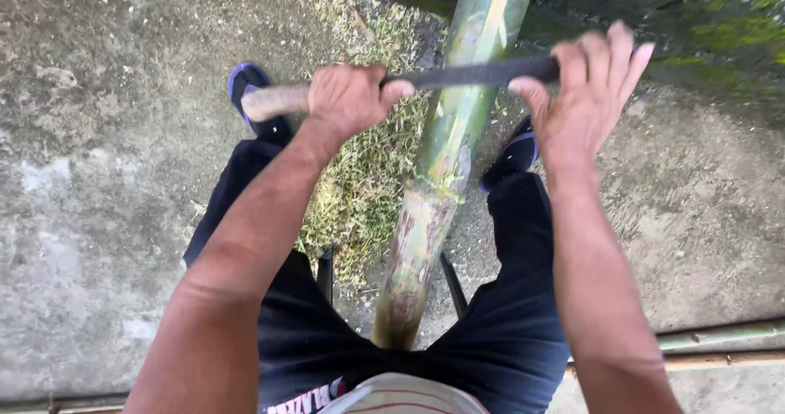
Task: Shaving the outer layer of a bamboo stalk using a large blade.
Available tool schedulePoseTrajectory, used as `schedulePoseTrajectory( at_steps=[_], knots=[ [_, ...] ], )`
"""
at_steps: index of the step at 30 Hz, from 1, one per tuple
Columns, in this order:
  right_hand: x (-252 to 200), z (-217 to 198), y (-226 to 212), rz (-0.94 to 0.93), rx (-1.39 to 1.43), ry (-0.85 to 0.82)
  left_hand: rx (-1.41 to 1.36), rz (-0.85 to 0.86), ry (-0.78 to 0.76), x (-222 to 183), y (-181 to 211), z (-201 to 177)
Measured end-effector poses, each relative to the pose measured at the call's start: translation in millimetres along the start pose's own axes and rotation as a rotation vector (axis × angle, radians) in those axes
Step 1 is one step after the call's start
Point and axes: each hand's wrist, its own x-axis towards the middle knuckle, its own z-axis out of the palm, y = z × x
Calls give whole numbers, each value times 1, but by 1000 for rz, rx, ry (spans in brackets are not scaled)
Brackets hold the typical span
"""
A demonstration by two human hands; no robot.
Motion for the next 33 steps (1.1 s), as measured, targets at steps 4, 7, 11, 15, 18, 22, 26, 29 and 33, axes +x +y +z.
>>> schedulePoseTrajectory(
  at_steps=[4, 7, 11, 15, 18, 22, 26, 29, 33],
  knots=[
    [-76, -33, -59, 128, -4, -61, -19, 28, -41, -86, 1, 26],
    [-110, -51, -90, 209, 37, -88, -15, 18, -64, -126, 7, 23],
    [-118, -48, -81, 202, 86, -100, -23, 10, -164, -120, 5, 19],
    [-51, -17, -24, 113, 78, -58, 42, -53, -146, -55, 21, -17],
    [-17, -5, -7, 128, 152, -41, 52, -31, 69, -35, 27, -37],
    [-84, -10, -34, 152, 100, -83, 147, -62, -199, -94, 47, -46],
    [-132, -24, -64, 258, 121, -111, 211, -104, -413, -125, 46, -30],
    [-87, 1, -35, 176, 123, -79, 206, -150, -307, -88, 45, -42],
    [-90, -20, -43, 220, 193, -74, 225, -114, -200, -96, 45, -34]
  ],
)
